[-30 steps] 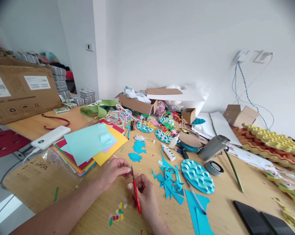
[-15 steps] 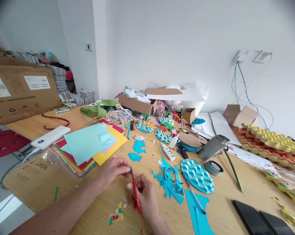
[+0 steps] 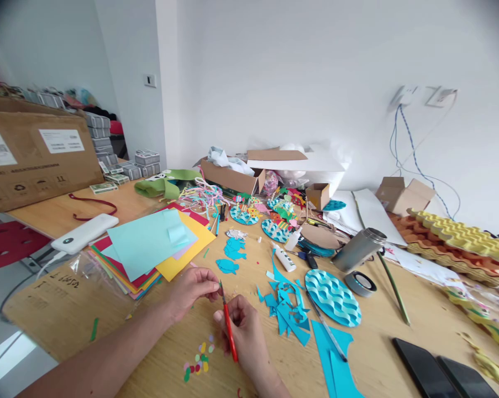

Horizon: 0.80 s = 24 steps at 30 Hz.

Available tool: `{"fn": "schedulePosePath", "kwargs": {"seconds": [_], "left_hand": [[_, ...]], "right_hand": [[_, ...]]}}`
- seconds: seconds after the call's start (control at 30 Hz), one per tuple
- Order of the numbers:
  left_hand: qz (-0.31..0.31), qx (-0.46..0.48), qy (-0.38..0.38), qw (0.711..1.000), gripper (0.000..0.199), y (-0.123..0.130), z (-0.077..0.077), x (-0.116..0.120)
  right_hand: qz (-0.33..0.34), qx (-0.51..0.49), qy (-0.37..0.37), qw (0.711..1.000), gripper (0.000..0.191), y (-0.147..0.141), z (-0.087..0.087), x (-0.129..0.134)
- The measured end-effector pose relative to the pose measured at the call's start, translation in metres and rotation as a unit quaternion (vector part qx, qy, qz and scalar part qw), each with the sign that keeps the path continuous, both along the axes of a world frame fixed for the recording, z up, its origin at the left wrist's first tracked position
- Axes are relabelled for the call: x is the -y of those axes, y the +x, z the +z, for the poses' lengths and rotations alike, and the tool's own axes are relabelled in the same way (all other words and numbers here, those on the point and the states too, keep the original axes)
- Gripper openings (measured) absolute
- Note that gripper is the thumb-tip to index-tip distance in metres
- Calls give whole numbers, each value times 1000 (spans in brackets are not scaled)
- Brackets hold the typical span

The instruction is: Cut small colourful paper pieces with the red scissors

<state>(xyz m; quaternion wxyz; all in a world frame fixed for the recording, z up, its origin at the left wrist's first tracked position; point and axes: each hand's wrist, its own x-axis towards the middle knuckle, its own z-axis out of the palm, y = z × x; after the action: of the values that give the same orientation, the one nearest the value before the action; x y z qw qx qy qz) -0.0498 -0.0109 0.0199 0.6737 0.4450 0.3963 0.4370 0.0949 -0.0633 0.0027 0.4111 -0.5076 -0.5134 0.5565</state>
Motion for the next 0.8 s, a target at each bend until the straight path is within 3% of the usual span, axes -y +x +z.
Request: {"fn": "schedulePosePath", "kwargs": {"seconds": [0.8], "left_hand": [[-14,-3,-5,1000,12,0,4,1]], "right_hand": [[5,-6,-15,1000,38,-1,3,1]]}}
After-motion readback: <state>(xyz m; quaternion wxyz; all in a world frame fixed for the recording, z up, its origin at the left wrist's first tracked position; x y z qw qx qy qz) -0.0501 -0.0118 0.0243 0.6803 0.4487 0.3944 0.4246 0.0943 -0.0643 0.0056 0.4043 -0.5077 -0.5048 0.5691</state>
